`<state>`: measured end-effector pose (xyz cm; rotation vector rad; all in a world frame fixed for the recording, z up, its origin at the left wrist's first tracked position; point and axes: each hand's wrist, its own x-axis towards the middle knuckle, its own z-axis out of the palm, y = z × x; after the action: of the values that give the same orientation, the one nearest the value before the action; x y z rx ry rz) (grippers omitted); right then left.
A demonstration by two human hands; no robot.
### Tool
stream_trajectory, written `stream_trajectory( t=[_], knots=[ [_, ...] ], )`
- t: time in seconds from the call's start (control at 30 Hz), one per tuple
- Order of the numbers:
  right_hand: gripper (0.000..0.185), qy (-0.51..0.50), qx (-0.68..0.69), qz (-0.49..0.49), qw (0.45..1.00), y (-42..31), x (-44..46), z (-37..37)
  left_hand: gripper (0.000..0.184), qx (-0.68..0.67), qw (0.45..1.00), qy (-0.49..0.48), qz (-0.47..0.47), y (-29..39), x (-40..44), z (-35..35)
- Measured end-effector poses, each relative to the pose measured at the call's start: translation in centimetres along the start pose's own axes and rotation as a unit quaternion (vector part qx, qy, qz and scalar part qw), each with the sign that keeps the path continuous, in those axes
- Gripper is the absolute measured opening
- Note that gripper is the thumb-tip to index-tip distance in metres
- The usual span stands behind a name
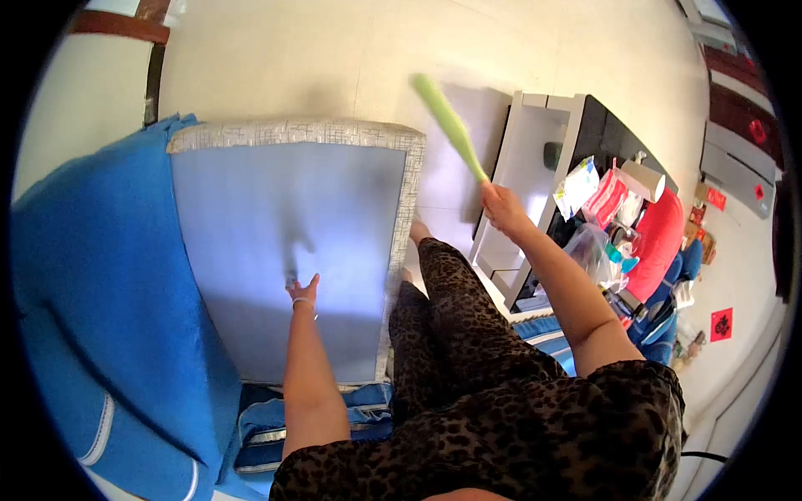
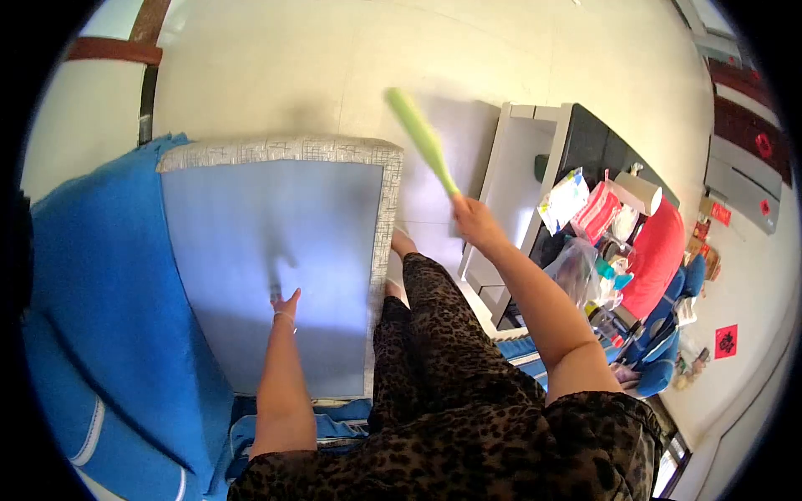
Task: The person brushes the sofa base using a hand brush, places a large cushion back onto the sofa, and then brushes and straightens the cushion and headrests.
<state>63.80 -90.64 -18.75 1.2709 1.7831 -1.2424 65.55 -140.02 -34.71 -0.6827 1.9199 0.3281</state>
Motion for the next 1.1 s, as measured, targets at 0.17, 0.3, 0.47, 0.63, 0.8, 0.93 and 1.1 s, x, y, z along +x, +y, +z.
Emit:
stream_trajectory(
  t=[0.17, 0.3, 0.47, 0.63, 0.8, 0.93, 1.1],
  knots=[
    [0.055, -0.041, -0.104, -0.072, 0.991, 2.3, 4.4, 0.5, 0.085, 0.120, 0.944, 0.184, 0.245, 14.5, -0.6, -1.5],
    [0.054, 0.053, -0.128, -0.052, 0.989, -0.5, 1.3, -0.3, 0.074, 0.178, 0.853, 0.199, 0.448, 27.9, -5.4, -4.0],
    [0.054, -0.001, -0.187, -0.074, 0.979, -0.1, 3.2, -1.1, 0.080, 0.366, 0.816, 0.119, 0.431, 34.7, -5.4, -2.5],
    [0.053, -0.060, -0.117, -0.059, 0.989, -6.3, 6.0, -3.2, 0.109, 0.399, 0.845, 0.134, 0.330, 36.8, -3.6, -4.2],
    [0.040, -0.206, -0.355, -0.216, 0.886, -8.2, 14.6, -4.1, 0.140, 0.352, 0.898, 0.151, 0.219, 37.7, -3.4, -4.7],
    [0.057, -0.213, -0.273, -0.044, 0.937, -11.4, 16.9, -4.3, 0.144, 0.340, 0.904, 0.145, 0.214, 37.6, -2.6, -4.9],
    [0.058, -0.264, -0.385, -0.048, 0.883, -12.1, 21.7, -1.7, 0.146, 0.310, 0.911, 0.140, 0.233, 37.1, -2.4, -5.1]
  ],
)
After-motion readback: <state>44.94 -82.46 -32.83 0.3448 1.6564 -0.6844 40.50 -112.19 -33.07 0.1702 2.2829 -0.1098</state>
